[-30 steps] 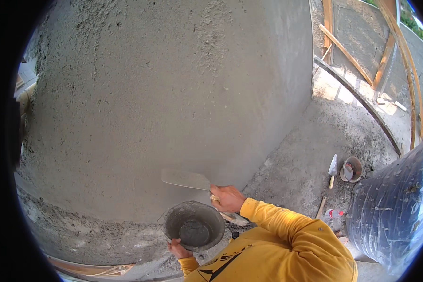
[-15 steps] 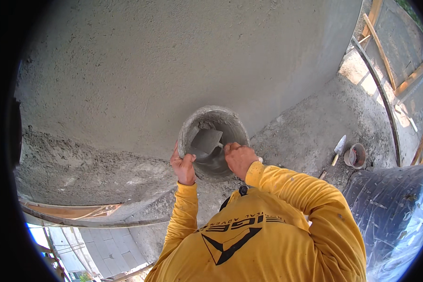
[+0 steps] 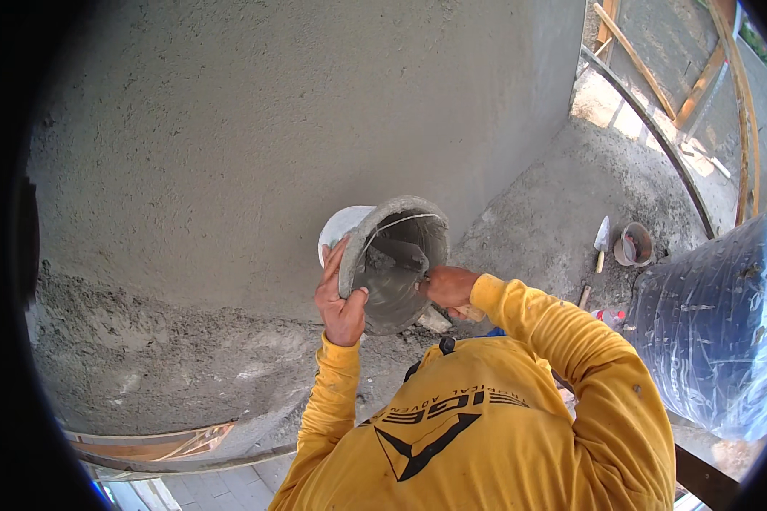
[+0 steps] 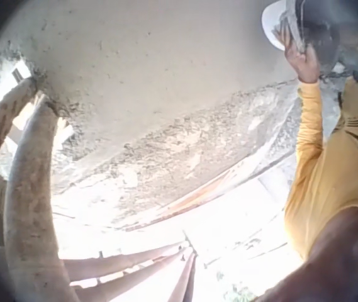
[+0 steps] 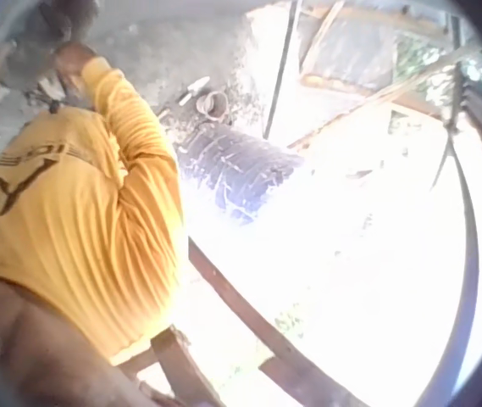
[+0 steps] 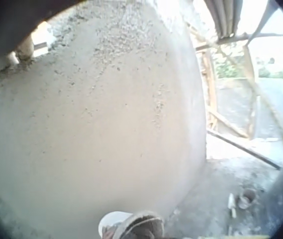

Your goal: The person applies mortar onto the wall using a trowel, smooths the plastered wall with a wooden float, and scoops more mortar from a container to apply onto the wall.

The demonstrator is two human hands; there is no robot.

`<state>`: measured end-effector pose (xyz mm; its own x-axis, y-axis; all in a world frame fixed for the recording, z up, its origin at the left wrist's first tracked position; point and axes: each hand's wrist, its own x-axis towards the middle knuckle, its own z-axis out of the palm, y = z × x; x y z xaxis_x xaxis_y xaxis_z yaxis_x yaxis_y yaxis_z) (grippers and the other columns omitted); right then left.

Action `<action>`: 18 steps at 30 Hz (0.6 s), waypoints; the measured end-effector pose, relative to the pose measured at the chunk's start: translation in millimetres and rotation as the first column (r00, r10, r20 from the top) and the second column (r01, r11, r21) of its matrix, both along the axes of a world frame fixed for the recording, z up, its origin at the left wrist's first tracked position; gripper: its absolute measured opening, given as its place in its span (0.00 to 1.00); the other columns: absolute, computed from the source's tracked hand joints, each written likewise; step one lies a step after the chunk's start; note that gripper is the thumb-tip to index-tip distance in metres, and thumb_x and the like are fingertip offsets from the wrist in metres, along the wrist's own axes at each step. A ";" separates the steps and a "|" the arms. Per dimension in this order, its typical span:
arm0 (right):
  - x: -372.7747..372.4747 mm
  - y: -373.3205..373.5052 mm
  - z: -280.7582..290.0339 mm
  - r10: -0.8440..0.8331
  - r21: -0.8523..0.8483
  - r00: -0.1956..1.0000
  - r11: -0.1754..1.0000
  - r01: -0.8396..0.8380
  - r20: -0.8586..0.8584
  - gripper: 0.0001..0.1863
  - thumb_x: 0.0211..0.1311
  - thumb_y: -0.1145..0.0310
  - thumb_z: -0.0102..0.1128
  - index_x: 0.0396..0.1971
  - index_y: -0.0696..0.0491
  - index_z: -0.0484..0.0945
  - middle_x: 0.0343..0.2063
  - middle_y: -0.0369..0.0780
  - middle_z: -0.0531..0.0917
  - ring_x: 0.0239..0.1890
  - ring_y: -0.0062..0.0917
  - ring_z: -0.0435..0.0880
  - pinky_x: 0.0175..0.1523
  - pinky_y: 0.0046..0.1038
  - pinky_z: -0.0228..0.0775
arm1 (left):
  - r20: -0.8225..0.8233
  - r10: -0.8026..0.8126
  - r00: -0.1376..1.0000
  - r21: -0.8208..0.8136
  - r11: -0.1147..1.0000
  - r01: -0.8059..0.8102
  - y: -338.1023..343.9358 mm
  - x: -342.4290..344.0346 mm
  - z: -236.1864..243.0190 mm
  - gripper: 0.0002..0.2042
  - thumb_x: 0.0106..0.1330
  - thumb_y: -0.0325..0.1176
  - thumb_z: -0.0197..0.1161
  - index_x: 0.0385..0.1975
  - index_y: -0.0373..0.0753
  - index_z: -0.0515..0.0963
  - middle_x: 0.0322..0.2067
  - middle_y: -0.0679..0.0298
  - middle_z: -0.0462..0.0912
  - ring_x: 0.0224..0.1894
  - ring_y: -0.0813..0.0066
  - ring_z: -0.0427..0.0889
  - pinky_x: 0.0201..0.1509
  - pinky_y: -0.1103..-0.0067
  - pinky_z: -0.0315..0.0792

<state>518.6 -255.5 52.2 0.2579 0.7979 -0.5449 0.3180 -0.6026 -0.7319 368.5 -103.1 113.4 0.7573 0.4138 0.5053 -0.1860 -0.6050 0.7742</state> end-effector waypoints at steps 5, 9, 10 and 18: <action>-5.7 -35.9 -26.3 -0.126 -0.118 0.041 0.980 0.159 -0.991 0.20 0.74 0.48 0.44 0.35 0.50 0.71 0.18 0.31 0.65 0.10 0.13 0.62 0.13 0.20 0.59 | 0.019 -0.185 0.983 0.026 0.982 0.185 2.1 9.7 9.0 0.31 0.46 0.21 0.51 0.57 0.27 0.74 0.61 0.50 0.75 0.68 0.55 0.68 0.78 0.56 0.37; -36.6 -31.3 -44.1 0.171 0.072 -0.320 0.952 0.299 -0.932 0.20 0.75 0.47 0.45 0.40 0.50 0.73 0.19 0.31 0.66 0.12 0.13 0.64 0.12 0.19 0.60 | 0.026 -0.122 0.992 -0.139 0.982 0.124 7.0 18.7 -13.7 0.31 0.46 0.21 0.52 0.57 0.25 0.73 0.59 0.51 0.77 0.65 0.60 0.72 0.76 0.62 0.46; -39.8 -30.1 -43.5 0.161 0.047 -0.332 0.944 0.326 -0.929 0.20 0.75 0.47 0.44 0.41 0.51 0.73 0.19 0.32 0.66 0.11 0.14 0.64 0.12 0.19 0.60 | 0.051 -0.066 0.997 -0.339 0.937 0.079 9.7 19.1 -18.2 0.30 0.47 0.21 0.52 0.56 0.25 0.74 0.56 0.53 0.78 0.60 0.62 0.75 0.72 0.67 0.54; 14.1 -82.1 19.9 0.539 0.232 -0.259 0.679 0.697 -0.801 0.13 0.66 0.69 0.50 0.49 0.53 0.70 0.25 0.34 0.69 0.17 0.16 0.69 0.21 0.21 0.68 | 0.036 0.219 0.975 -0.756 0.644 -0.117 42.4 26.2 -71.1 0.22 0.46 0.21 0.52 0.45 0.28 0.78 0.43 0.60 0.83 0.42 0.68 0.79 0.49 0.79 0.71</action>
